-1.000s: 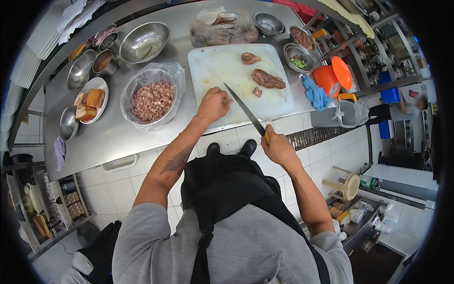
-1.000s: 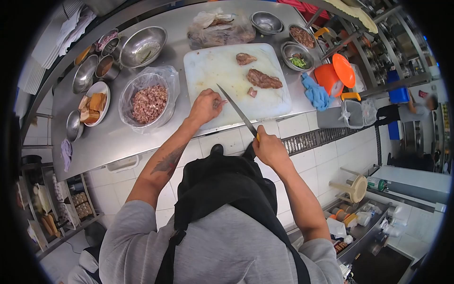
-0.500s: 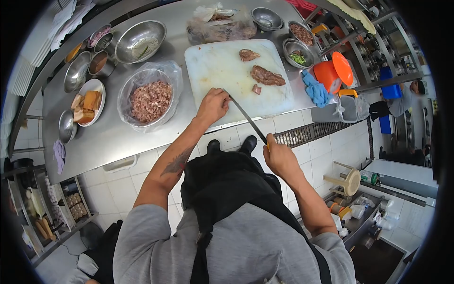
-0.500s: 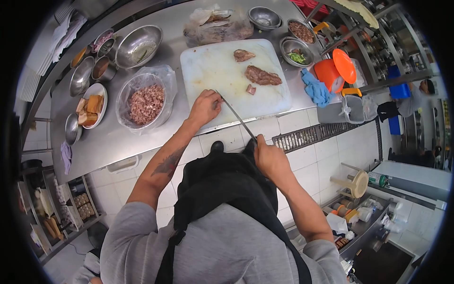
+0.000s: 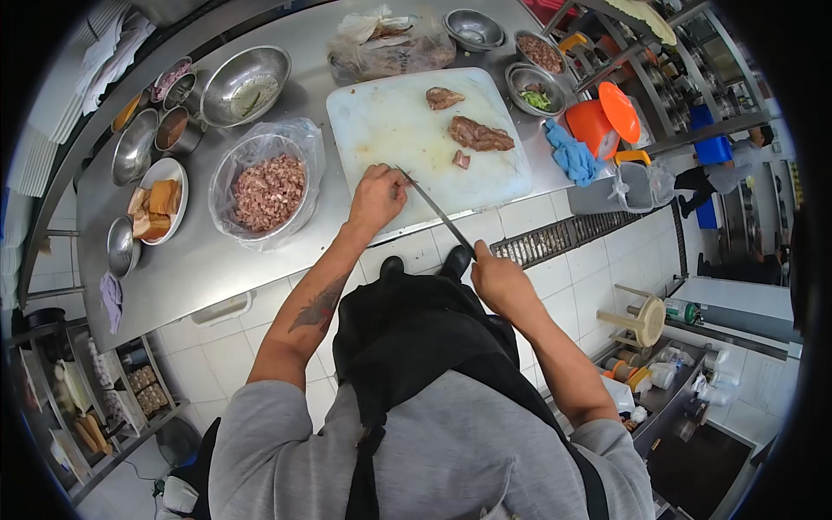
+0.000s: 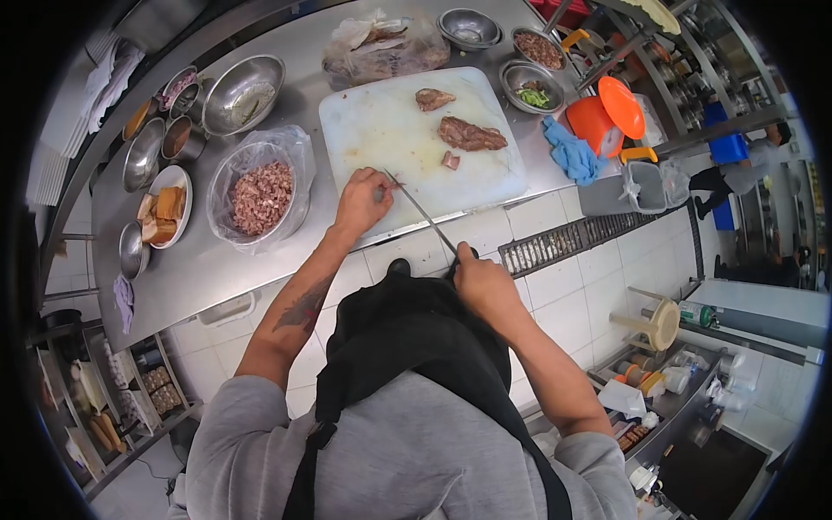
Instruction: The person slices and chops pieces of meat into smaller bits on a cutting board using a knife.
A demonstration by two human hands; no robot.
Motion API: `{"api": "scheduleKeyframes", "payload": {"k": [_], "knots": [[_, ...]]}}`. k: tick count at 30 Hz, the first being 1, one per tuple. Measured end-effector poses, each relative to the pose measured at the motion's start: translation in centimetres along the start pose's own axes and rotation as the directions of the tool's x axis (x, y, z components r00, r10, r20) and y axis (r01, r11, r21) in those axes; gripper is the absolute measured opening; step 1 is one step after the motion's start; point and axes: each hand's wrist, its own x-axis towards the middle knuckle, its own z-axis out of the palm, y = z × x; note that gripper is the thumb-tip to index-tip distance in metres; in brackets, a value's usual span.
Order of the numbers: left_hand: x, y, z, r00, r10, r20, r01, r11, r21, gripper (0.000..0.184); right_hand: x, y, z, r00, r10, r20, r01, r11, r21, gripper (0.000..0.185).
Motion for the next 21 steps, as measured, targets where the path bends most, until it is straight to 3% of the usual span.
{"api": "scheduleKeyframes", "payload": {"k": [2, 6, 8, 11, 14, 18, 21], "knots": [[0.0, -0.1, 0.2, 0.996, 0.094, 0.013, -0.093, 0.994, -0.051, 0.013, 1.3, 1.0, 2.5, 0.999, 0.028, 0.024, -0.028, 0.999, 0.034, 0.021], [-0.4, 0.1, -0.7, 0.991, 0.127, 0.036, -0.125, 0.991, -0.053, 0.013, 1.5, -0.3, 0.6, 0.999, 0.037, 0.027, -0.038, 0.999, 0.02, 0.021], [-0.1, 0.3, -0.8, 0.991, 0.109, -0.072, -0.111, 0.994, -0.021, 0.013, 0.9, -1.1, -1.6, 0.999, 0.032, 0.04, -0.031, 0.999, -0.024, 0.021], [-0.2, -0.4, -0.5, 0.987, 0.162, -0.011, -0.163, 0.985, -0.048, 0.013, -0.3, -0.9, -1.3, 0.999, -0.022, 0.032, 0.022, 1.0, 0.016, 0.021], [-0.2, -0.6, -0.2, 0.989, 0.145, 0.006, -0.145, 0.988, -0.045, 0.013, 1.1, 1.3, 2.8, 1.0, -0.022, 0.019, 0.021, 1.0, 0.017, 0.021], [-0.6, -0.3, -0.8, 0.987, 0.16, -0.012, -0.161, 0.984, -0.073, 0.014, 1.3, -0.1, 0.3, 0.999, 0.009, 0.051, -0.01, 1.0, 0.014, 0.022], [-1.0, -0.3, -0.9, 0.998, 0.021, -0.067, -0.021, 1.0, -0.004, 0.013, 0.4, -0.8, -1.7, 0.997, 0.0, 0.077, 0.002, 1.0, -0.028, 0.023]]}}
